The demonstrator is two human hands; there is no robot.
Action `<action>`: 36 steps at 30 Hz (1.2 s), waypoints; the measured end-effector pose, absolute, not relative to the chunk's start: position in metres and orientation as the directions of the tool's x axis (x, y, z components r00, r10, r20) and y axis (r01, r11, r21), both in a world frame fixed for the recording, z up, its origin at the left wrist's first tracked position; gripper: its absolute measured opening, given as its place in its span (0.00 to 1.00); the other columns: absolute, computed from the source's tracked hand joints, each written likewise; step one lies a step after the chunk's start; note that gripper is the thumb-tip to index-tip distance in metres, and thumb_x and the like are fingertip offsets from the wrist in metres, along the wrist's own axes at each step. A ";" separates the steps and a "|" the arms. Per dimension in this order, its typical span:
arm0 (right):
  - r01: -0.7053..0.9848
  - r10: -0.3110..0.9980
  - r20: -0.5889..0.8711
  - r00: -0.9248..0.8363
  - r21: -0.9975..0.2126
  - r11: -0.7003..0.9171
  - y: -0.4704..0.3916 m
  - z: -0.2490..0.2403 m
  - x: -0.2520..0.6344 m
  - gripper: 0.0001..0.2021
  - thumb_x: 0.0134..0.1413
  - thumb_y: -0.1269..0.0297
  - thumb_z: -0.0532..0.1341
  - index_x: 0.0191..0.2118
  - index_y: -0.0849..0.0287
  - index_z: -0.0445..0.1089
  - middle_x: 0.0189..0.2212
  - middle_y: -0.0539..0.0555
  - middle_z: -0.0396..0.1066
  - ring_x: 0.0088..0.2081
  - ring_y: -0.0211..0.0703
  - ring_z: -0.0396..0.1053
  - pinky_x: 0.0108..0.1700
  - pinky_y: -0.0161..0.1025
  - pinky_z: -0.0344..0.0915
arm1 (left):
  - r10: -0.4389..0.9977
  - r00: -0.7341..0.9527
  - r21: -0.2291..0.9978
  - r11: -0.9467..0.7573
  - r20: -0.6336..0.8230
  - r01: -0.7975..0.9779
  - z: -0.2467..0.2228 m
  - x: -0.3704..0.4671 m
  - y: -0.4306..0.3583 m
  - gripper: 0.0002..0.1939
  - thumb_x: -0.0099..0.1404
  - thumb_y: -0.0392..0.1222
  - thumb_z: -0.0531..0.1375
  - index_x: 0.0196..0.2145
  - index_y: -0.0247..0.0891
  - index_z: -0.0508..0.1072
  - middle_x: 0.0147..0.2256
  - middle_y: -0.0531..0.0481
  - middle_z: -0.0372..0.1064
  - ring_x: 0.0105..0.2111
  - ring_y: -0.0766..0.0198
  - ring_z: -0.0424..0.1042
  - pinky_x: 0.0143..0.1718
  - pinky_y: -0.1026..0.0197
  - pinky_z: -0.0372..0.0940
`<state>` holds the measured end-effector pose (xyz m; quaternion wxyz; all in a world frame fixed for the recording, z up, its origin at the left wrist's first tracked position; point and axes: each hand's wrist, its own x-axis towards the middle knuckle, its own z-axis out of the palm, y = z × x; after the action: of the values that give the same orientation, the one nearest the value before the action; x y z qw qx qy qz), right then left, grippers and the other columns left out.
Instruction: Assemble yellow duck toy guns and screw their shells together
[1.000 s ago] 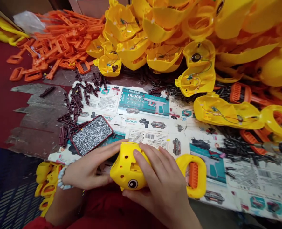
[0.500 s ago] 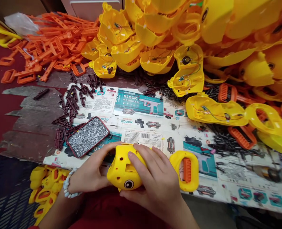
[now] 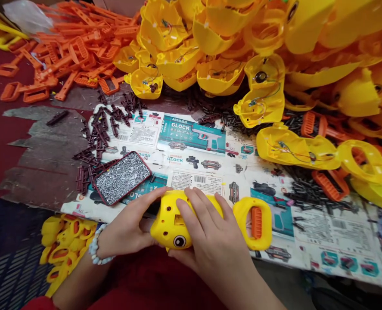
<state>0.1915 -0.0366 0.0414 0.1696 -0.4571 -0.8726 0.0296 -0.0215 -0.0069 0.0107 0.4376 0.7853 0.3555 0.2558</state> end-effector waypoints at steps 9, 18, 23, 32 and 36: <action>0.783 0.825 0.338 -0.453 -0.291 0.549 -0.042 0.050 0.197 0.23 0.69 0.51 0.45 0.53 0.67 0.59 0.53 0.66 0.60 0.53 0.56 0.60 0.54 0.49 0.54 | 0.838 0.544 0.957 -0.128 -0.036 0.261 0.025 -0.013 -0.018 0.48 0.58 0.56 0.63 0.66 0.44 0.38 0.64 0.36 0.48 0.62 0.41 0.53 0.60 0.38 0.54; 0.750 0.791 0.536 -0.294 -0.384 0.539 -0.027 0.051 0.191 0.11 0.64 0.68 0.51 0.45 0.70 0.64 0.40 0.58 0.68 0.42 0.46 0.68 0.47 0.38 0.62 | 0.900 0.384 0.947 -0.282 0.206 0.152 0.020 -0.003 -0.022 0.46 0.58 0.61 0.59 0.65 0.41 0.43 0.64 0.36 0.47 0.60 0.41 0.55 0.60 0.40 0.53; 0.777 0.816 0.507 -0.276 -0.382 0.501 -0.031 0.051 0.187 0.11 0.65 0.67 0.50 0.45 0.69 0.65 0.40 0.59 0.68 0.43 0.45 0.68 0.49 0.37 0.62 | 0.895 0.272 0.891 -0.411 0.355 0.191 0.014 0.009 -0.017 0.39 0.56 0.67 0.58 0.58 0.40 0.60 0.51 0.39 0.66 0.49 0.46 0.68 0.53 0.45 0.62; 0.829 0.826 0.484 -0.289 -0.305 0.469 -0.030 0.050 0.186 0.13 0.65 0.69 0.49 0.45 0.73 0.65 0.41 0.61 0.69 0.44 0.48 0.68 0.51 0.40 0.62 | 0.897 0.290 0.896 -0.398 0.334 0.199 0.021 0.011 -0.013 0.37 0.57 0.67 0.58 0.55 0.39 0.60 0.50 0.38 0.65 0.49 0.48 0.68 0.49 0.46 0.64; 0.820 0.829 0.474 -0.297 -0.317 0.476 -0.029 0.049 0.187 0.13 0.66 0.69 0.48 0.45 0.72 0.66 0.41 0.61 0.69 0.44 0.47 0.68 0.51 0.40 0.62 | 0.879 0.337 0.895 -0.409 0.336 0.175 0.019 0.009 -0.012 0.41 0.55 0.70 0.56 0.57 0.40 0.58 0.56 0.35 0.60 0.54 0.44 0.64 0.52 0.43 0.61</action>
<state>0.1869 -0.0293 0.0488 0.2988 -0.5120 -0.8053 0.0070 0.0092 -0.0120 0.0187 0.3988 0.7139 0.3692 0.4416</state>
